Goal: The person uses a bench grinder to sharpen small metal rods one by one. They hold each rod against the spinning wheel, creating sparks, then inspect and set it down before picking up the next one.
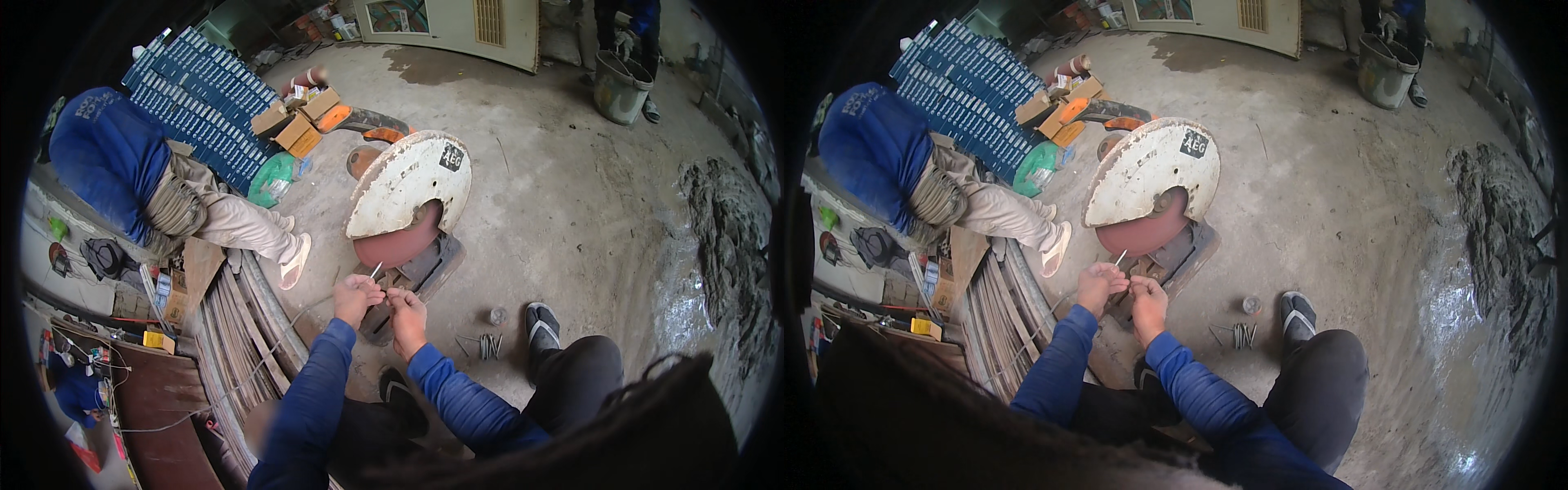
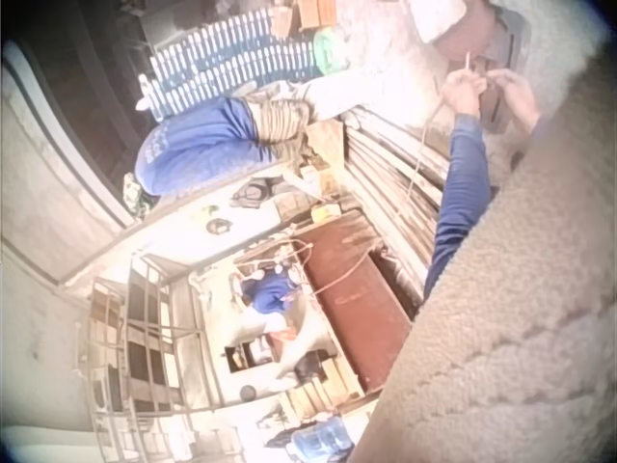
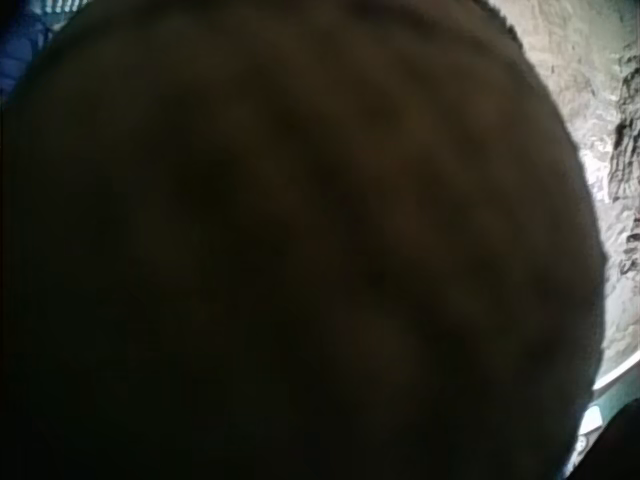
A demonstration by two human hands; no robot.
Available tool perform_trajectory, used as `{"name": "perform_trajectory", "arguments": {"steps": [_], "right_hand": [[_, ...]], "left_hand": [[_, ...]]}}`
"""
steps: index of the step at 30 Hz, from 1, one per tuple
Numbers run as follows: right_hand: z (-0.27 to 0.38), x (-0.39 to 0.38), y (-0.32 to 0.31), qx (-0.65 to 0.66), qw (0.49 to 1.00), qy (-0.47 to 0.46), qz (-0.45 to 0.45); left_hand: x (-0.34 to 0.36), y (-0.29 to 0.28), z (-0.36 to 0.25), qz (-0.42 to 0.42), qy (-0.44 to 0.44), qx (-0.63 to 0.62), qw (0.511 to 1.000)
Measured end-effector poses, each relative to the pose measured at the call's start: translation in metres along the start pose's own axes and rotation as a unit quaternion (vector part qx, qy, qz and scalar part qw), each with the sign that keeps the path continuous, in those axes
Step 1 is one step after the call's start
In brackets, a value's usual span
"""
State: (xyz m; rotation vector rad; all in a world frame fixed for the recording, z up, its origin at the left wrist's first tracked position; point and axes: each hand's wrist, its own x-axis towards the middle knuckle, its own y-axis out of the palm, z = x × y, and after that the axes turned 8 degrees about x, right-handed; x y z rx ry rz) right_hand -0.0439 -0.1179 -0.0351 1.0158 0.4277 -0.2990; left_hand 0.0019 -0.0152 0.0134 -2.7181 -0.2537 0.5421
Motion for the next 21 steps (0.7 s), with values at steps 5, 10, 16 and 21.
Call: {"name": "perform_trajectory", "arguments": {"steps": [5, 10, 16, 21], "right_hand": [[-0.002, 0.001, -0.001, 0.002, 1.0, -0.006, 0.004], [-0.001, 0.002, -0.002, -0.005, 1.0, -0.007, 0.005], [0.006, -0.003, 0.0, 0.004, 1.0, 0.018, -0.005], [0.008, -0.003, 0.001, -0.003, 1.0, 0.014, -0.008]], "left_hand": [[0.0, 0.0, 0.004, 0.005, 0.016, 0.051, 0.999], [0.004, 0.002, 0.01, 0.004, 0.031, 0.102, 0.994], [0.01, 0.004, 0.015, -0.034, 0.038, 0.1, 0.994], [0.011, 0.006, 0.013, -0.069, 0.028, 0.105, 0.992]]}}
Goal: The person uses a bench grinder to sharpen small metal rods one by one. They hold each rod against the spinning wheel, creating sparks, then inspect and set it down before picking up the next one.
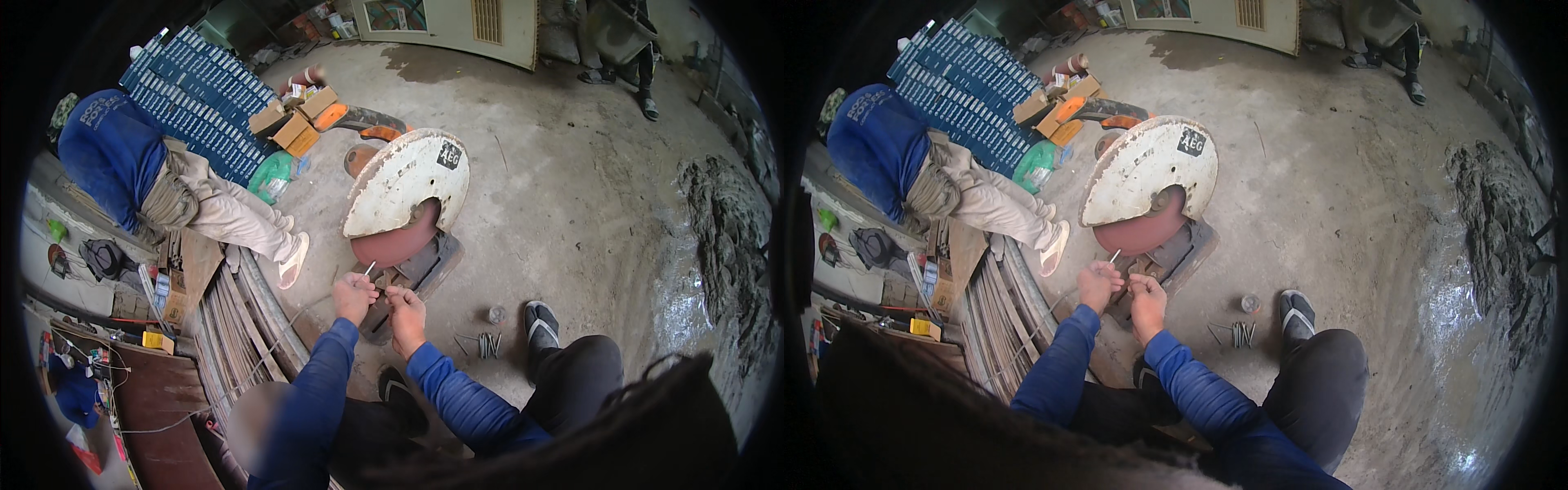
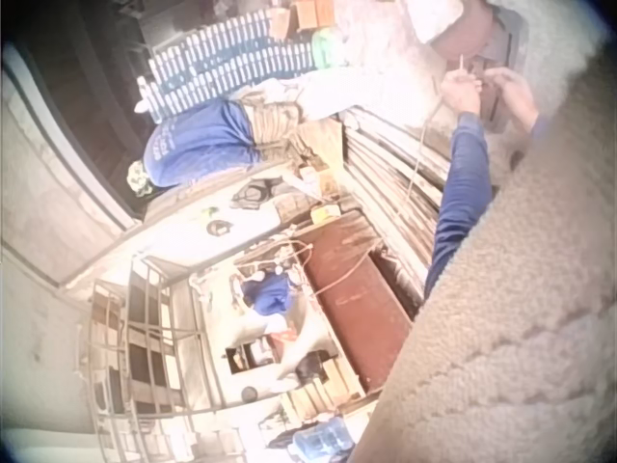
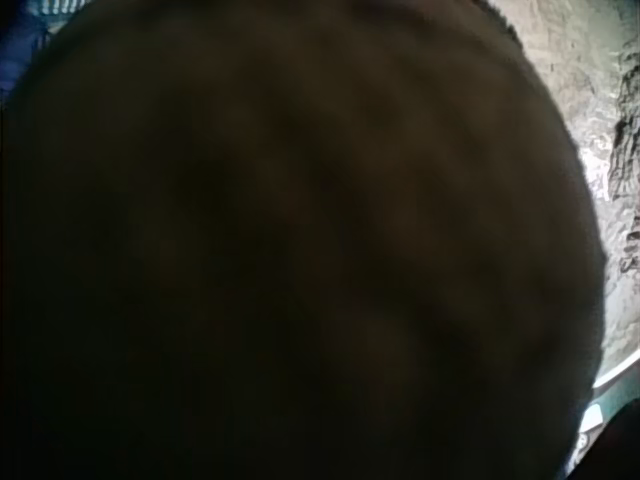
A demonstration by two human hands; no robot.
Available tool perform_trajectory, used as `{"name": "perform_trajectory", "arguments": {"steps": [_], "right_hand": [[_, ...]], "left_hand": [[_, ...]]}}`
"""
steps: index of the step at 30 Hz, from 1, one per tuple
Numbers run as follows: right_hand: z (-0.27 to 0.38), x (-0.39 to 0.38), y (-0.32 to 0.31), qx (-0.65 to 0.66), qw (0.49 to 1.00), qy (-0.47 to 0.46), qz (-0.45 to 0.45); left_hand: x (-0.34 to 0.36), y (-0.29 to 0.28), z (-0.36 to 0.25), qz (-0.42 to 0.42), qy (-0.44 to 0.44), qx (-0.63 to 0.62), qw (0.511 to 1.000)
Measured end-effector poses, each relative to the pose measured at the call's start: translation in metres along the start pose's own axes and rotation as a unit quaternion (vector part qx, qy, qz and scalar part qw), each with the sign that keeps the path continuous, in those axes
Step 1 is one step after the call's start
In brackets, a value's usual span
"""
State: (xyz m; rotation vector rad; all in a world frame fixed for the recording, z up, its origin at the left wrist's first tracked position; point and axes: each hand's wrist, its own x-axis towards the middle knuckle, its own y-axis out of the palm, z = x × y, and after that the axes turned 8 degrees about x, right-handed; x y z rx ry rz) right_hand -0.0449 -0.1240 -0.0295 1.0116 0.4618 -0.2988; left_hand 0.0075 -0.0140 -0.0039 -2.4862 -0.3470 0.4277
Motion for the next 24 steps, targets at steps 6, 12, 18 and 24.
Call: {"name": "perform_trajectory", "arguments": {"steps": [6, 12, 18, 24], "right_hand": [[-0.008, 0.007, -0.002, -0.013, 1.0, -0.013, 0.003], [-0.012, 0.009, -0.003, -0.002, 1.0, -0.015, 0.005], [-0.007, 0.006, -0.001, 0.003, 1.0, 0.0, 0.006], [-0.005, 0.004, 0.0, 0.0, 1.0, 0.003, 0.004]], "left_hand": [[0.003, 0.0, -0.004, -0.017, -0.003, 0.012, 1.0], [0.003, 0.007, -0.004, -0.058, 0.014, -0.008, 0.998], [0.001, 0.008, -0.005, -0.081, 0.026, 0.01, 0.996], [0.001, 0.008, -0.004, -0.098, 0.032, 0.018, 0.995]]}}
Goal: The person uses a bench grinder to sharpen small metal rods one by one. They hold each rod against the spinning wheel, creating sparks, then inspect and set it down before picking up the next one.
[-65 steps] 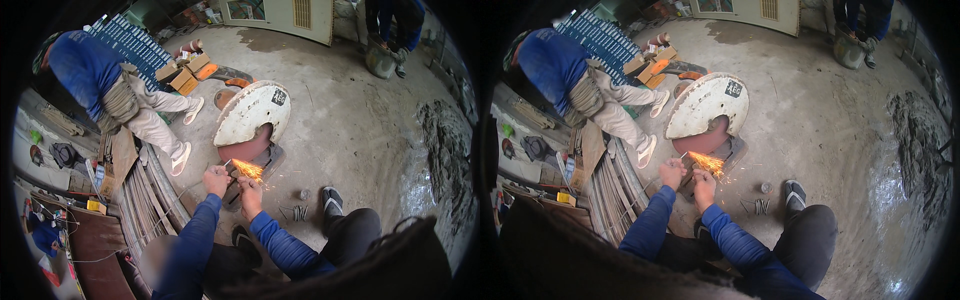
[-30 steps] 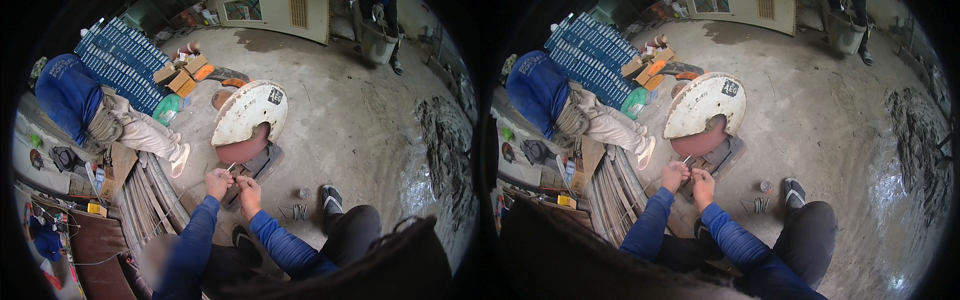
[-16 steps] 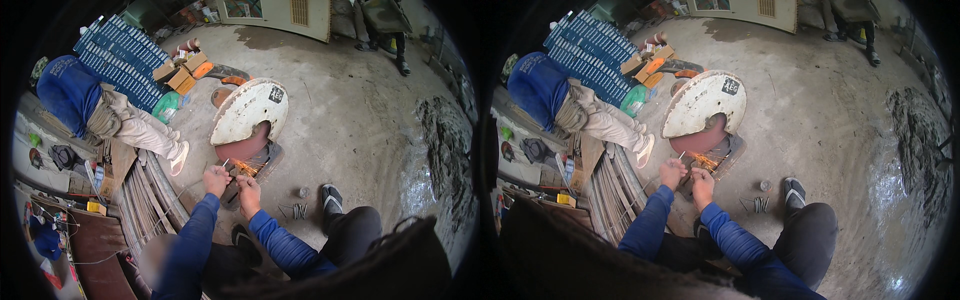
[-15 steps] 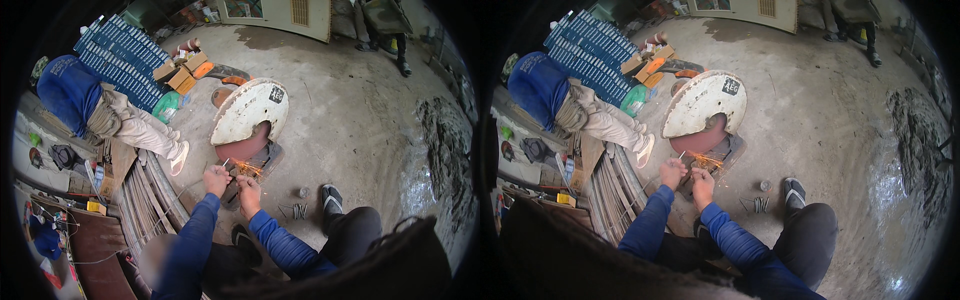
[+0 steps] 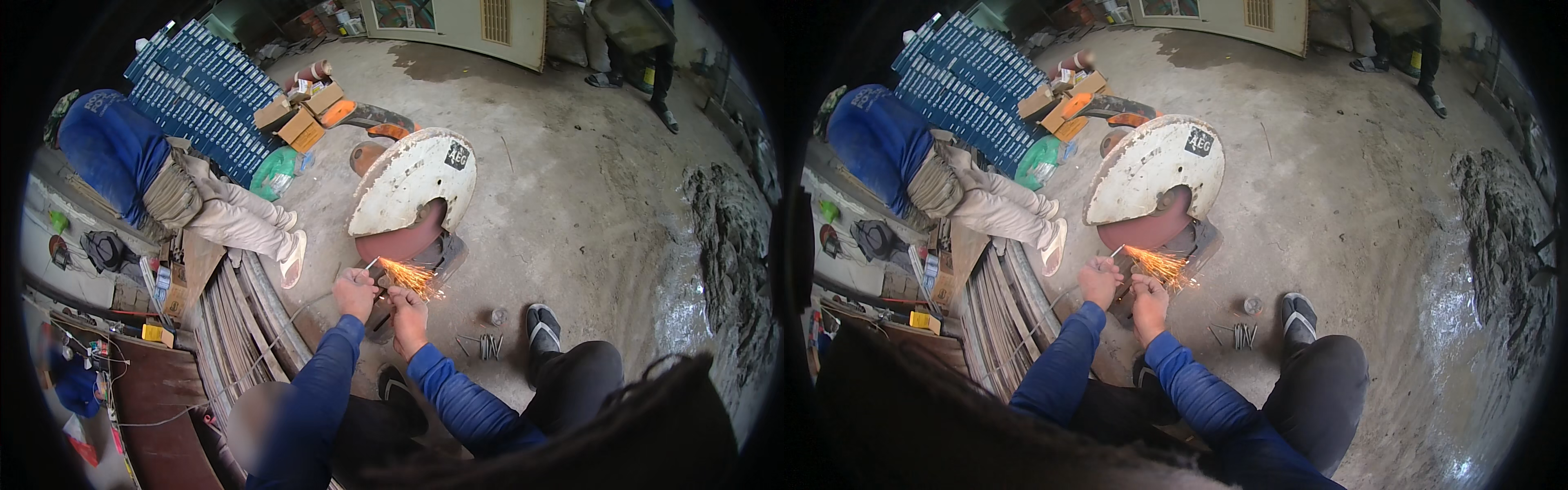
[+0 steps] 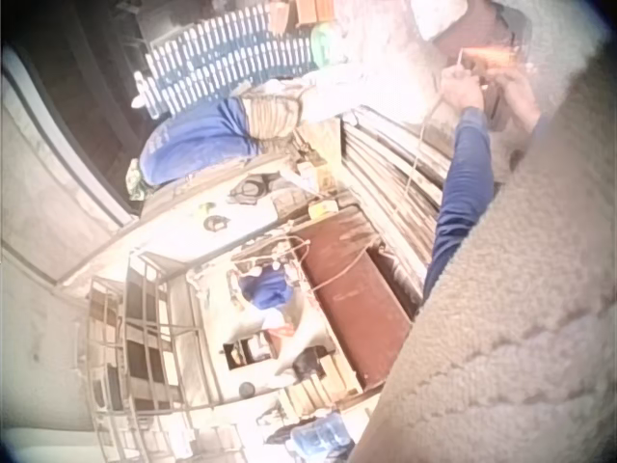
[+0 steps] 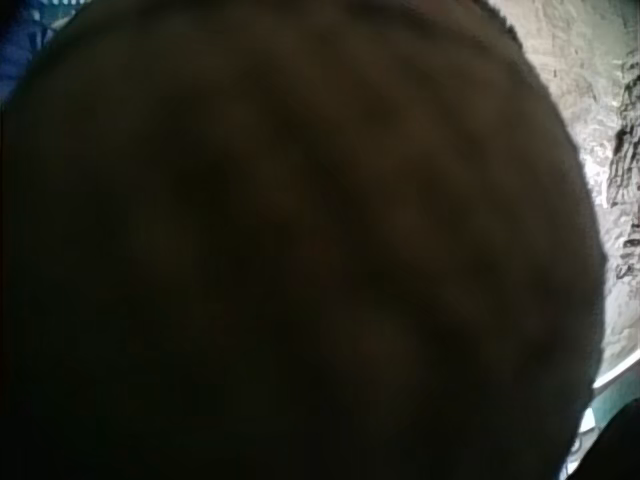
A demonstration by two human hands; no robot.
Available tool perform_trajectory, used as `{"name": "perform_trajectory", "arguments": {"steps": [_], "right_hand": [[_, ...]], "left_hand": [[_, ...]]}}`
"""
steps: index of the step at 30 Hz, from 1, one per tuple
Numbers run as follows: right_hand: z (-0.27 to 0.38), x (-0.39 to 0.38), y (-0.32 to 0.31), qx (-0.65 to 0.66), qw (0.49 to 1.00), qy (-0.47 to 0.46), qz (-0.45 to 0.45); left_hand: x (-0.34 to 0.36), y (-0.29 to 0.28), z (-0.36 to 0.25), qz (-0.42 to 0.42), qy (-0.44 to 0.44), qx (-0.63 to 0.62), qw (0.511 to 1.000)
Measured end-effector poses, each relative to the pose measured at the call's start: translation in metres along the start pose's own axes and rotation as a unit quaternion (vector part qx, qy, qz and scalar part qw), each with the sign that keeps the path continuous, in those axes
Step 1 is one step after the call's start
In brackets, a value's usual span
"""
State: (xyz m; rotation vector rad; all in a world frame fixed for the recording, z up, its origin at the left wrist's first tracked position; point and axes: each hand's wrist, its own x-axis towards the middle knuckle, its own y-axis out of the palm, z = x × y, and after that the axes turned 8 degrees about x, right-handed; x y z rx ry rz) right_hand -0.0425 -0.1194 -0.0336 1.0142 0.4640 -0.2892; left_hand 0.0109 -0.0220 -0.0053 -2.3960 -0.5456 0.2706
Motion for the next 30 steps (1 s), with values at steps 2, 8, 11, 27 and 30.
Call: {"name": "perform_trajectory", "arguments": {"steps": [2, 8, 11, 27, 30], "right_hand": [[-0.001, 0.0, 0.001, 0.001, 1.0, 0.004, -0.001], [0.001, -0.001, 0.0, 0.006, 1.0, 0.012, -0.005], [0.002, -0.002, 0.0, 0.008, 1.0, 0.015, -0.005], [0.0, 0.002, -0.005, -0.006, 1.0, -0.021, 0.008], [0.004, -0.003, -0.003, 0.005, 1.0, -0.023, 0.014]], "left_hand": [[0.0, 0.001, -0.001, -0.006, 0.011, -0.008, 1.0], [-0.001, 0.001, -0.001, -0.014, 0.012, -0.017, 1.0], [0.001, 0.0, 0.001, -0.007, 0.015, -0.01, 1.0], [-0.014, -0.018, -0.015, 0.206, -0.063, -0.168, 0.962], [-0.018, -0.024, -0.02, 0.248, -0.087, -0.195, 0.945]]}}
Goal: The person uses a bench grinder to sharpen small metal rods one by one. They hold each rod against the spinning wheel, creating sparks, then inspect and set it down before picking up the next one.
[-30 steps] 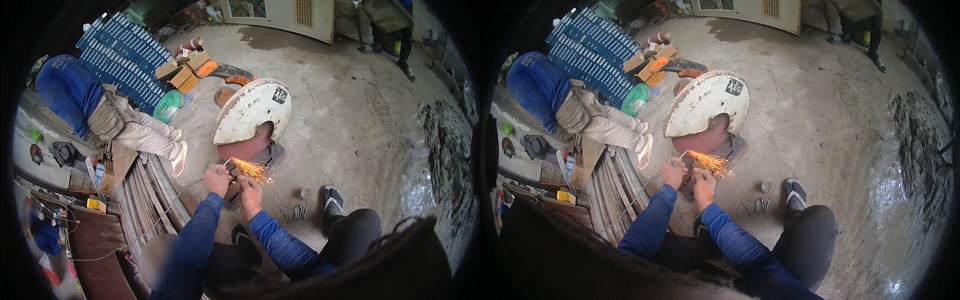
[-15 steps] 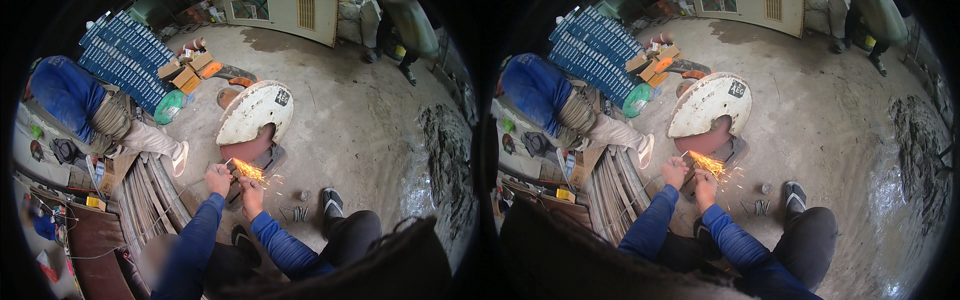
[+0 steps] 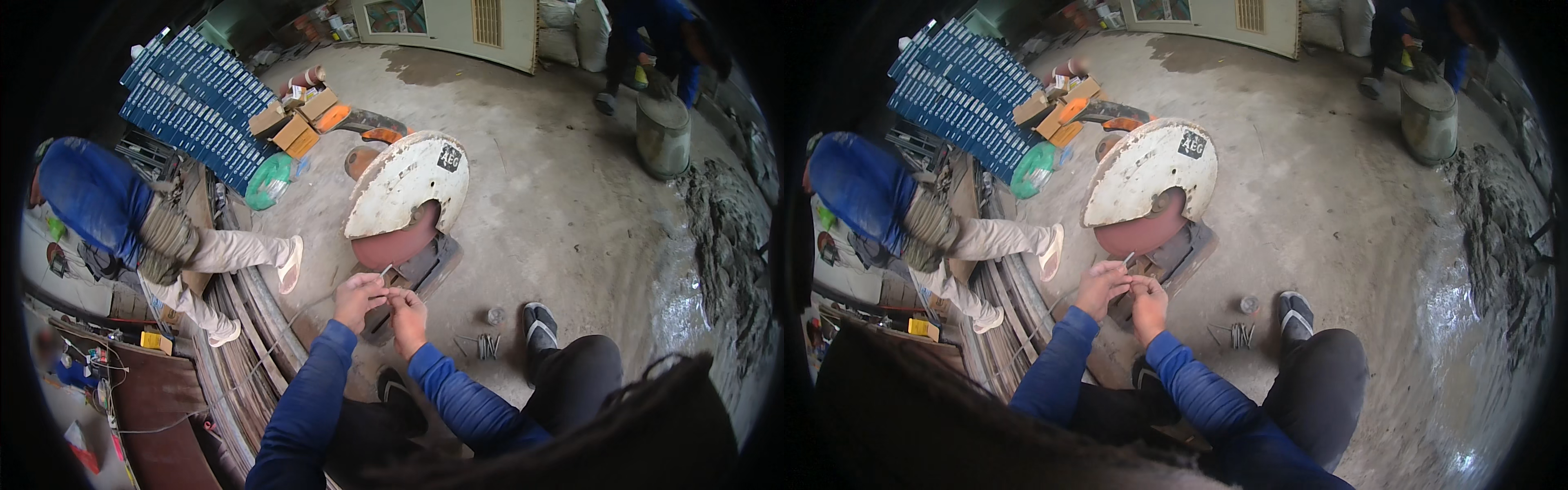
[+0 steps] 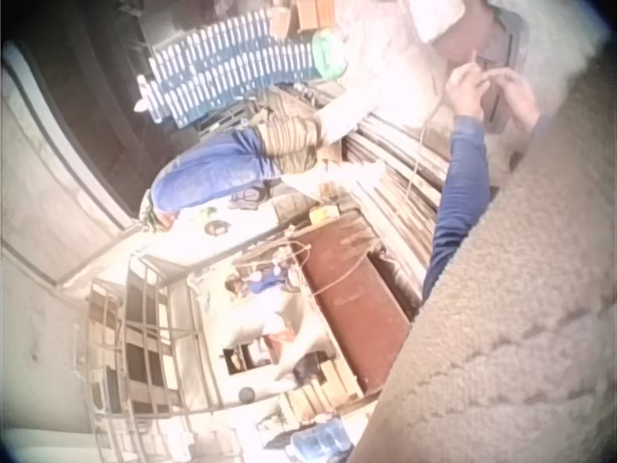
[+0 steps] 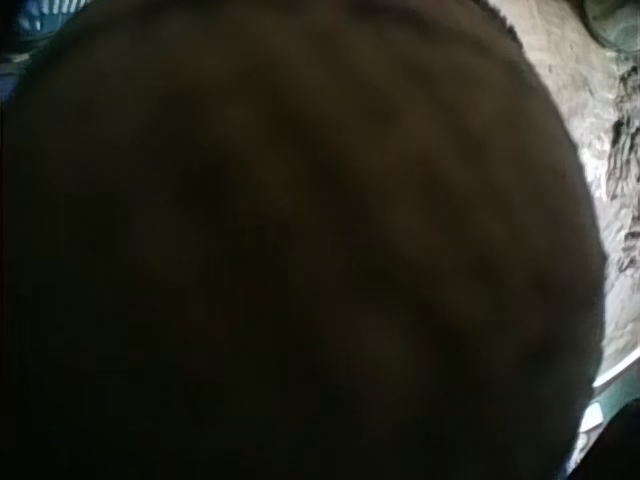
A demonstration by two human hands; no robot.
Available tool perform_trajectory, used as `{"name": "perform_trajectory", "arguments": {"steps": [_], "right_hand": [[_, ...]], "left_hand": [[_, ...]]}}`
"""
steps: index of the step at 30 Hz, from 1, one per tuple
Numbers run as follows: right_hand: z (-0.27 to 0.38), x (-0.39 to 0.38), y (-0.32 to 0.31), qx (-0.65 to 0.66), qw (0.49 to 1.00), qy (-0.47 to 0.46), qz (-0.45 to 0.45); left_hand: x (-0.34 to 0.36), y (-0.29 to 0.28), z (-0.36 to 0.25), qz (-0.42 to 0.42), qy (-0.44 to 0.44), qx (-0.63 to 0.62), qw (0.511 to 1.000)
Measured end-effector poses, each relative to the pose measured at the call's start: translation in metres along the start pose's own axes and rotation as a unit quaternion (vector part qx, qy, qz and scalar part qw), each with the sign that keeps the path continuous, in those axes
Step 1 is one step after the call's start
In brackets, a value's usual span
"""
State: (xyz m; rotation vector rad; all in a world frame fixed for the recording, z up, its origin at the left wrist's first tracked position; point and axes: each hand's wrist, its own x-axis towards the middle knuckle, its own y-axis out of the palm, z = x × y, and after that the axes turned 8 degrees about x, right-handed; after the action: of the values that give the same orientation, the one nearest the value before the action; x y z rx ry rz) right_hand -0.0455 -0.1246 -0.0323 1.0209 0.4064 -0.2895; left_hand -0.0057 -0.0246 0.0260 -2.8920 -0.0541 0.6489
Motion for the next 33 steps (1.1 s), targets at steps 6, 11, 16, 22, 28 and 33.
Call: {"name": "perform_trajectory", "arguments": {"steps": [6, 11, 16, 22, 28, 33], "right_hand": [[0.015, -0.006, 0.006, 0.021, 0.999, -0.02, 0.029], [0.019, -0.007, 0.009, 0.062, 0.997, -0.025, 0.039], [0.016, -0.004, 0.012, 0.077, 0.996, -0.044, 0.031], [0.019, -0.001, 0.01, 0.065, 0.996, -0.044, 0.034], [0.018, -0.003, 0.012, 0.052, 0.997, -0.035, 0.036], [0.007, 0.002, 0.007, 0.019, 0.999, -0.041, 0.013]], "left_hand": [[-0.005, 0.008, 0.011, 0.018, 0.05, 0.015, 0.998], [-0.006, 0.016, 0.019, -0.013, 0.11, 0.013, 0.994], [-0.01, 0.021, 0.015, -0.045, 0.141, 0.069, 0.987], [-0.011, 0.021, 0.012, -0.063, 0.18, 0.231, 0.954], [-0.006, 0.016, 0.008, -0.093, 0.2, 0.292, 0.931], [0.003, 0.005, 0.003, -0.118, 0.124, 0.234, 0.957]]}}
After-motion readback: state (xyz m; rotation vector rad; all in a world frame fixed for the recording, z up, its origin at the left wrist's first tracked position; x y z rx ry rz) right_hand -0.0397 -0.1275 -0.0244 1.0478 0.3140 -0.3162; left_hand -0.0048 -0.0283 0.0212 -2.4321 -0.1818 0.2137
